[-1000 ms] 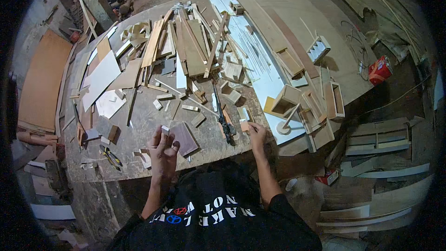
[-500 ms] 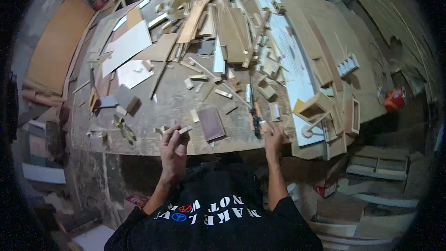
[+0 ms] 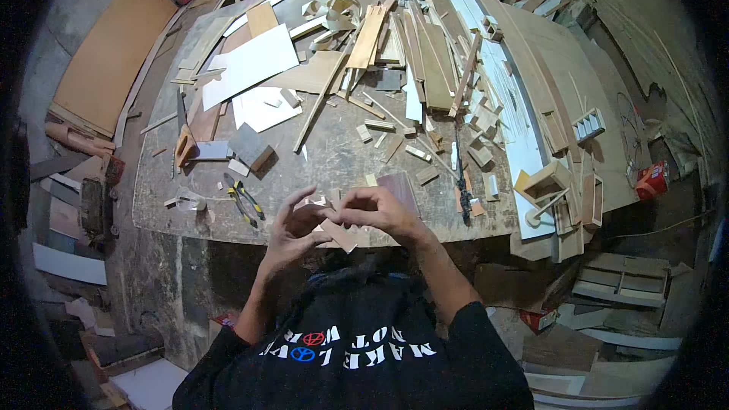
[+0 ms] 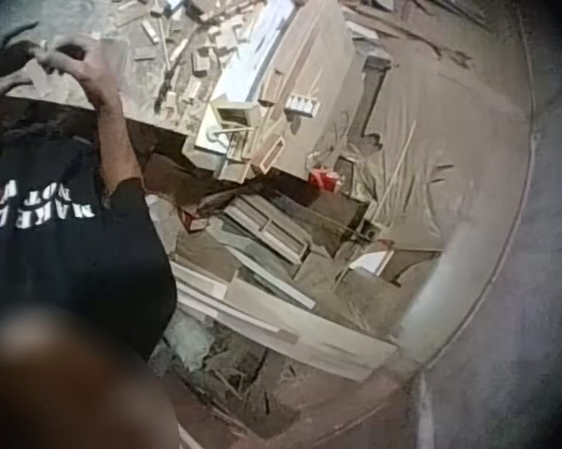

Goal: Assembling and gluing small wooden components on a workbench in a woodworking shop.

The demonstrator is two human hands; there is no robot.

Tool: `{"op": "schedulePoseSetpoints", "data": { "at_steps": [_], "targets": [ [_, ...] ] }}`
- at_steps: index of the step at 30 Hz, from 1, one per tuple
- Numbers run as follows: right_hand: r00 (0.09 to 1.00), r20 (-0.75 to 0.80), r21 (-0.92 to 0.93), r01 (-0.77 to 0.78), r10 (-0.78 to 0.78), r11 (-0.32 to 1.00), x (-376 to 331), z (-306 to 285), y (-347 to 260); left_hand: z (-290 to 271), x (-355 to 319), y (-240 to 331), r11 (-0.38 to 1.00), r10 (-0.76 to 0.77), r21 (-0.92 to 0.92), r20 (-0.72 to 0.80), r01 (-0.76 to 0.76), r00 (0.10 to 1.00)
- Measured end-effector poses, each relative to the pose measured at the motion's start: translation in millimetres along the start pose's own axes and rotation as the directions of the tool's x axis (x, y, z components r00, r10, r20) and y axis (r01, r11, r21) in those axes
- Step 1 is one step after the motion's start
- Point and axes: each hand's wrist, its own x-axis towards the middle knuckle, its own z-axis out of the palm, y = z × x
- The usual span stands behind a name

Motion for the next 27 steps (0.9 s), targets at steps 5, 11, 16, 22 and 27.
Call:
{"op": "schedulePoseSetpoints", "data": {
  "at_steps": [5, 11, 16, 22, 27],
  "targets": [
    [0.998, 0.045, -0.001, -0.052, 0.052, 0.999, 20, 34, -3, -37, -4, 20, 0.997, -0.033, 0.071, 0.089, 0.027, 0.995],
    [0.998, 0.062, -0.015, 0.027, -0.026, 1.000, 28, 55, 16, -64, -9, 21, 0.998, -0.058, 0.036, 0.139, 0.053, 0.989],
    [0.934, -0.270, -0.232, 0.171, -0.232, 0.958, 32, 49, 54, -89, -8, 0, 0.987, 0.086, 0.136, -0.003, -0.085, 0.996],
    [0.775, -0.576, -0.480, -0.062, -0.261, 0.875, 27, 40, 133, -126, -28, -58, 0.919, 0.048, 0.389, -0.271, 0.064, 0.961],
    [0.775, -0.461, -0.630, 0.059, -0.433, 0.775, 36, 55, 179, -145, -43, -111, 0.721, 0.156, 0.692, -0.109, -0.038, 0.982]
  ]
}}
